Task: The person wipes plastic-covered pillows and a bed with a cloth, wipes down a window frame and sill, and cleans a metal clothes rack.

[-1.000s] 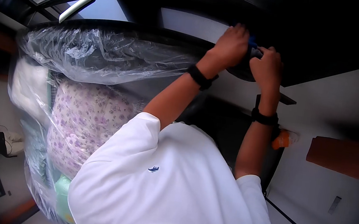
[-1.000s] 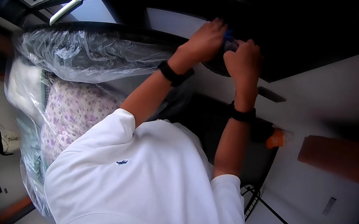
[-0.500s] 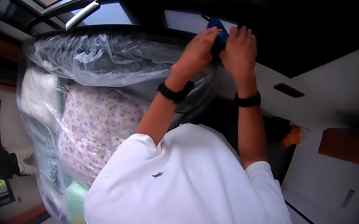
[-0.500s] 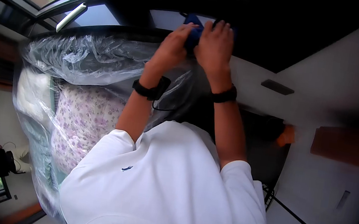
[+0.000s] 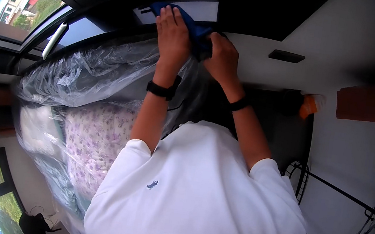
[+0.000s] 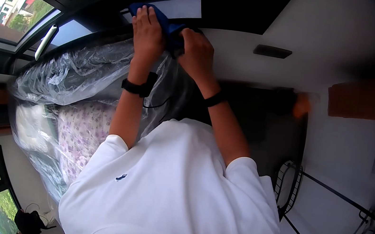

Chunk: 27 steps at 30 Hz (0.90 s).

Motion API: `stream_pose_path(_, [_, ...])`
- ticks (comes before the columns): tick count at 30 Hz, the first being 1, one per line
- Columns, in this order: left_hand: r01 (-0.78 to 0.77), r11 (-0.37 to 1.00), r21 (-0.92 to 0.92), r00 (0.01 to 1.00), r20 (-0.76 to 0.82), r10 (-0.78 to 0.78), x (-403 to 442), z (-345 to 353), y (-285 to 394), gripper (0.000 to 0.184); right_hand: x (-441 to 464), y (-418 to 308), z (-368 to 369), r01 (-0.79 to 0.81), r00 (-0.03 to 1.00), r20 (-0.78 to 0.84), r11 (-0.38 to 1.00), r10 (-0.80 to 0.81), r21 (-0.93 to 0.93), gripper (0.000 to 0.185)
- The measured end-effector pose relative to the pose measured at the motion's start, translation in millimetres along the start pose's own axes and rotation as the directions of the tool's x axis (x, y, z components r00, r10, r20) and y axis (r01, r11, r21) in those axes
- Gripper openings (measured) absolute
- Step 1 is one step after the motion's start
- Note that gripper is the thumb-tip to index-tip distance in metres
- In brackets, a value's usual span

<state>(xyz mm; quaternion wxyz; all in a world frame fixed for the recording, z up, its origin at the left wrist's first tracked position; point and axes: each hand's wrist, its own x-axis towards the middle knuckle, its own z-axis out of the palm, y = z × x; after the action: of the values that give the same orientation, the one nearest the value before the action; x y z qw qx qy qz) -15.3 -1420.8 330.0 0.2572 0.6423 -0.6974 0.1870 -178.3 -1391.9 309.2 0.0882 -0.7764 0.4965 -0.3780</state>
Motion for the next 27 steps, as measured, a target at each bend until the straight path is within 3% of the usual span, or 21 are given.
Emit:
stream_pose_path(2, [-0.139, 0.99, 0.038, 0.99, -0.016, 0.14, 17, 19, 63, 0.063, -29, 32, -9, -0.214, 0.969, -0.111, 0.975, 0.22, 0.061, 0.046])
stream_pose_path(6, [-0.268, 0.961, -0.064, 0.96, -0.102, 0.261, 36, 34, 141, 0.056, -56, 64, -38, -0.331, 0.893, -0.253, 0.925, 0.371, 0.186, 0.049])
stream_pose_path(8, [-0.339, 0.935, -0.106, 0.933, -0.168, 0.319, 41, 37, 174, 0.054, -63, 90, -56, -0.428, 0.726, -0.388, 0.815, 0.568, 0.391, 0.052])
stream_pose_path(9, [-0.283, 0.945, -0.165, 0.949, -0.193, 0.25, 41, 40, 182, 0.052, -62, 96, -64, -0.428, 0.726, -0.389, 0.815, 0.568, 0.391, 0.052])
stream_pose_path(10, [-0.236, 0.942, -0.238, 0.957, -0.225, 0.183, 45, 42, 191, 0.051, -61, 103, -78, -0.375, 0.69, -0.5, 0.849, 0.523, 0.372, 0.053])
stream_pose_path(11, [-0.238, 0.94, -0.244, 0.956, -0.228, 0.183, 46, 45, 190, 0.051, -60, 107, -85, -0.326, 0.649, -0.592, 0.877, 0.479, 0.352, 0.054])
stream_pose_path(14, [-0.274, 0.922, -0.275, 0.941, -0.276, 0.198, 42, 55, 172, 0.05, -43, 94, -102, -0.262, 0.665, -0.665, 0.94, 0.34, 0.218, 0.05])
stream_pose_path(18, [-0.235, 0.966, -0.109, 0.952, -0.227, 0.206, 35, 47, 128, 0.053, -15, 70, -74, -0.234, 0.746, -0.585, 0.948, 0.317, 0.215, 0.044])
stream_pose_path(20, [-0.219, 0.974, -0.051, 0.959, -0.195, 0.205, 29, 41, 105, 0.057, -9, 61, -53, -0.17, 0.889, -0.416, 0.982, 0.189, 0.084, 0.042])
stream_pose_path(21, [-0.155, 0.988, 0.007, 0.981, -0.119, 0.155, 22, 27, 75, 0.062, 2, 22, -38, -0.269, 0.922, -0.251, 0.955, 0.294, 0.128, 0.045])
stream_pose_path(24, [-0.05, 0.995, 0.091, 0.999, -0.011, 0.051, 15, 11, 12, 0.073, 18, -21, -16, -0.248, 0.959, -0.145, 0.969, 0.243, -0.015, 0.051])
stream_pose_path(25, [-0.045, 0.996, 0.079, 0.999, 0.029, 0.043, 17, 12, 3, 0.078, 18, -21, -14, -0.272, 0.953, -0.128, 0.962, 0.273, 0.026, 0.054])
stream_pose_path(27, [0.039, 0.992, 0.119, 0.996, 0.07, -0.048, 6, -12, -48, 0.082, 23, -51, 6, -0.15, 0.986, -0.078, 0.989, 0.15, -0.002, 0.055])
